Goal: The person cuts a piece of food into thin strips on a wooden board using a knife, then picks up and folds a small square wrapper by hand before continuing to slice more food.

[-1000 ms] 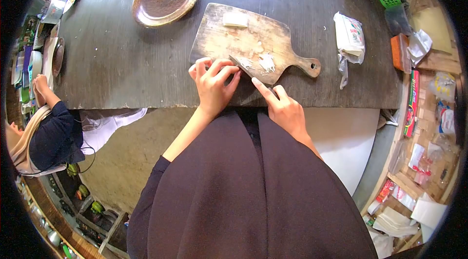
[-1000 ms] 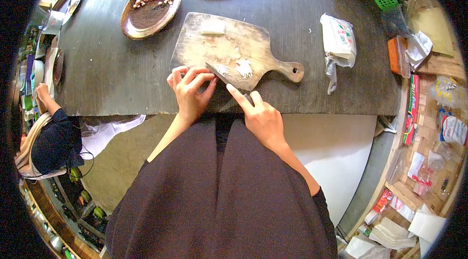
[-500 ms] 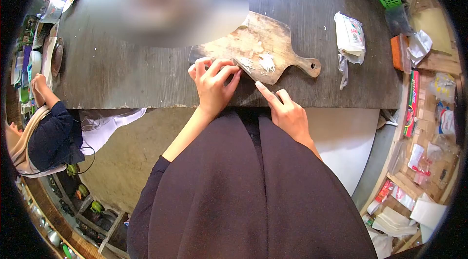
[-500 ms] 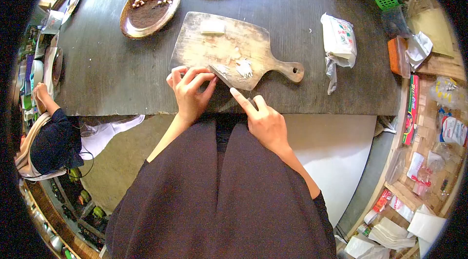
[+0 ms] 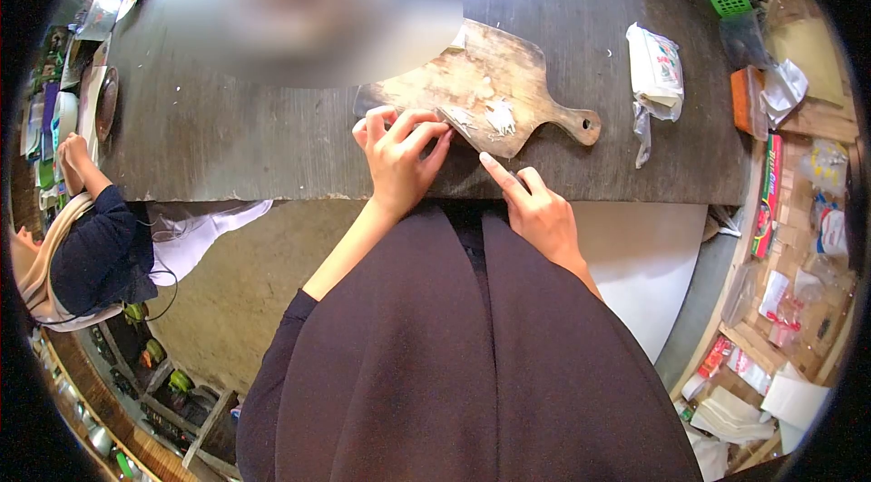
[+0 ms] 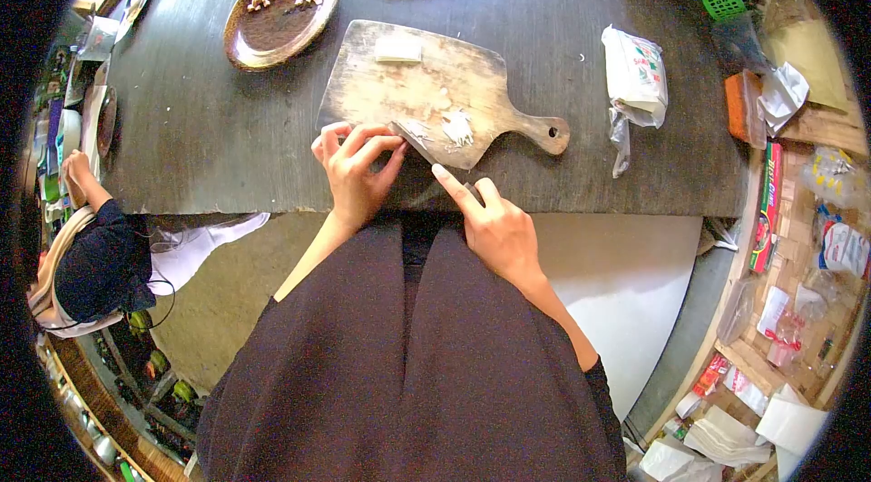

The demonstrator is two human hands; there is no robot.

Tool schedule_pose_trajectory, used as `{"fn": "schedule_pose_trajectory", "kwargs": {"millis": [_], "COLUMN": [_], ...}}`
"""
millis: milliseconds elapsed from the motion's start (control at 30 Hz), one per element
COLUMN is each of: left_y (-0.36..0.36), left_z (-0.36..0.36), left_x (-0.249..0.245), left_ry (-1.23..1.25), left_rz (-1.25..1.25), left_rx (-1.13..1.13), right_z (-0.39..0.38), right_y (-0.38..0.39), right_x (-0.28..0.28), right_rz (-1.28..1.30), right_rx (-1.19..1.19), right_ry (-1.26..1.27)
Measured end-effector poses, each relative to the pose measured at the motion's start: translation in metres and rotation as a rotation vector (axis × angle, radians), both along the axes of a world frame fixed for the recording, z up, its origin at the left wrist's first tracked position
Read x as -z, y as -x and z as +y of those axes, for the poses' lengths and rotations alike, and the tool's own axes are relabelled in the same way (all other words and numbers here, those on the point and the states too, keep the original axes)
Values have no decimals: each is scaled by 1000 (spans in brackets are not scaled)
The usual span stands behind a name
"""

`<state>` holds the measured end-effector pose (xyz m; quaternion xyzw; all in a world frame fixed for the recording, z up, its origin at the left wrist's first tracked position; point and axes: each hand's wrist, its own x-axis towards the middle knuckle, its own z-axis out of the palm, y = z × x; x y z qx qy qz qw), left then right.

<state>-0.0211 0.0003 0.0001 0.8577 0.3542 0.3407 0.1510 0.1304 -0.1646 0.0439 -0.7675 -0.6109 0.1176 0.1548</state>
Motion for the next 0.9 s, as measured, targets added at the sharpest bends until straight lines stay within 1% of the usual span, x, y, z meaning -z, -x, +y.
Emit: {"fn": "schedule_pose_trajectory", "kwargs": {"millis": [267,433,800,900], "left_y": [-1,-1,1,0], "left_z": [-1,-1,-1,-1], "left_x": [-2,1,0,0], "left_ry": [1,-6,-5,-11], "left_rz": [15,-26,-1,-6], "left_rx": [1,-7,8,7], "right_z": [5,4,-1,0], "right_y": [-1,-5,-4,-3], "right_x": [3,-3,-4,4], "right_rz": [-30,-24,-28,-49], "right_rx": [4,12,-26,-19], "right_ry": [12,-12,12,-8]}}
